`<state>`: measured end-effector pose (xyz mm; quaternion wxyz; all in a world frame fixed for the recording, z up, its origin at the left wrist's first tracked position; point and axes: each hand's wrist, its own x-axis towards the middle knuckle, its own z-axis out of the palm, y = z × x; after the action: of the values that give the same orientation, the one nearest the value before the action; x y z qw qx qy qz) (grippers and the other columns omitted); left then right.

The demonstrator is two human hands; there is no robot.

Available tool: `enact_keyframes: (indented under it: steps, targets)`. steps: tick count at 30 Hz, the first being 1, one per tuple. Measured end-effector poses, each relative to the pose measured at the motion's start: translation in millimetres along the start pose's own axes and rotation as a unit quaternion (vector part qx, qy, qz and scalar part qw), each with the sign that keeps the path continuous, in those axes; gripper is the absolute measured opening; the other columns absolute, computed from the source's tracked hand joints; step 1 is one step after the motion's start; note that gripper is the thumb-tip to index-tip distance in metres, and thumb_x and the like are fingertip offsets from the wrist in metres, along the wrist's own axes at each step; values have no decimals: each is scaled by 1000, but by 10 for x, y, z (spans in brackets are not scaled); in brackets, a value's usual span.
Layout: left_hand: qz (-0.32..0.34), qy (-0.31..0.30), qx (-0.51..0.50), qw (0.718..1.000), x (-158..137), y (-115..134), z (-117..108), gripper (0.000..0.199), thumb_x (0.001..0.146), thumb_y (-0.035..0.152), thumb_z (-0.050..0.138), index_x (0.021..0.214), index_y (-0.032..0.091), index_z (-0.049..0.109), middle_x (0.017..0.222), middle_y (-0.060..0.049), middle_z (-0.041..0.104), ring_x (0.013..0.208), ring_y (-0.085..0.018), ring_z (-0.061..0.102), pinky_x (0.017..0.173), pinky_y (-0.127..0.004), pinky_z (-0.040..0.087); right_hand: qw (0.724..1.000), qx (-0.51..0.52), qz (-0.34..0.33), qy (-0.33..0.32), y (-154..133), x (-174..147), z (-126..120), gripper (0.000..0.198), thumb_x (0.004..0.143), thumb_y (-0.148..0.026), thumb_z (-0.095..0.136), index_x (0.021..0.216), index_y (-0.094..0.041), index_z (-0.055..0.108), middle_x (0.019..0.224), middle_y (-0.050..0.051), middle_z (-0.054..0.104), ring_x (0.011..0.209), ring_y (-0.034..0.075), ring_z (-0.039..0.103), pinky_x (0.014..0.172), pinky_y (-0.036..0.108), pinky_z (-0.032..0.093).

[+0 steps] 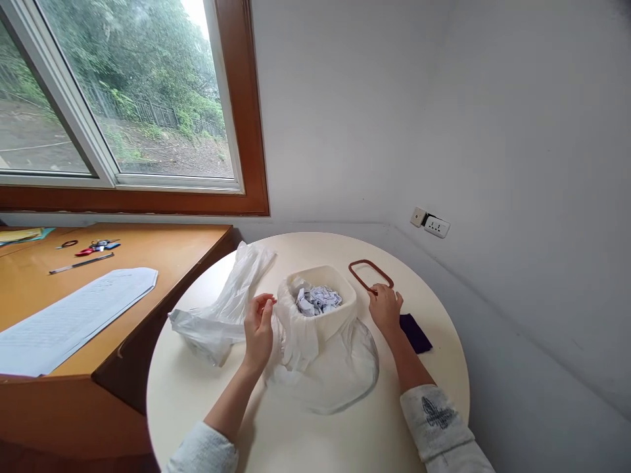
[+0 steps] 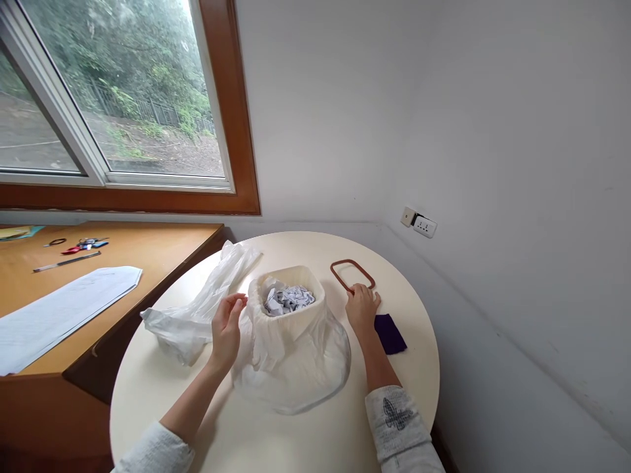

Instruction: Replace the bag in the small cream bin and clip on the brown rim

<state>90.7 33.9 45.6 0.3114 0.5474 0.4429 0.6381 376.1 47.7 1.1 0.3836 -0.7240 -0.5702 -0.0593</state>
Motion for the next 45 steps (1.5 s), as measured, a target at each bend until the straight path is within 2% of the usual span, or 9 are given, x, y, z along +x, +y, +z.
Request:
enact_keyframes:
  steps: [3,7,10,15,18,24,31,40,45]
  targets:
    - [14,37,-22,999,165,71,-13,18,82,34,47,89,18,54,88,-2,56,87,-17,56,86,-33,42,996,71,-46,-22,-153,159,-165,21,83,-22,38,92,-17,55,100,10,61,90,20,56,83,37,41]
    - [29,67,-13,997,503,311,-19,17,78,34,51,85,18,55,84,-1,55,79,-15,58,83,-33,45,982,141,-116,-54,-464,361,-533,19,84,-28,40,93,-20,56,100,7,62,93,18,57,83,34,44]
    - [1,-14,-8,1000,741,574,-9,21,75,36,54,86,17,56,86,-2,56,76,-15,58,80,-34,47,954,206,-188,-110,-750,436,-851,14,84,-26,44,87,-23,57,112,5,58,105,19,53,91,37,40]
    - [-91,-146,30,985,880,977,7,50,78,45,50,121,21,43,98,-6,57,84,-17,60,81,-37,48,934,209,-231,-174,-1147,448,-1202,15,85,-25,44,87,-25,59,123,2,51,114,18,47,94,37,38]
    - [-112,-210,51,970,847,1082,-24,60,80,48,47,133,23,31,105,-8,57,87,-18,61,83,-37,47,925,182,-253,-217,-1254,455,-1285,17,85,-23,44,87,-26,61,128,1,47,116,18,46,94,37,37]
    - [-53,-285,169,942,817,1111,-143,51,81,50,44,118,15,52,104,-11,61,89,-22,60,84,-39,44,911,141,-261,-285,-1266,463,-1376,17,85,-25,45,85,-28,62,122,-1,53,115,19,47,95,37,37]
    - [-28,-352,222,909,774,1121,-119,41,82,47,46,112,22,56,102,-6,64,91,-21,59,79,-34,46,900,124,-246,-338,-1218,395,-1550,8,81,-28,53,79,-27,60,115,-1,57,109,17,52,90,32,41]
    - [-13,-352,295,888,715,1117,-43,42,84,43,41,121,26,50,107,-3,62,94,-20,58,78,-31,46,905,94,-201,-364,-1252,343,-1591,10,80,-29,55,72,-25,59,120,-1,54,111,19,49,87,32,40]
    - [-1,-352,318,880,701,1152,-40,39,85,41,38,119,26,51,101,-3,64,86,-19,59,73,-30,46,904,81,-195,-372,-1316,318,-1607,10,80,-27,55,70,-24,58,116,-1,56,110,19,50,85,32,41]
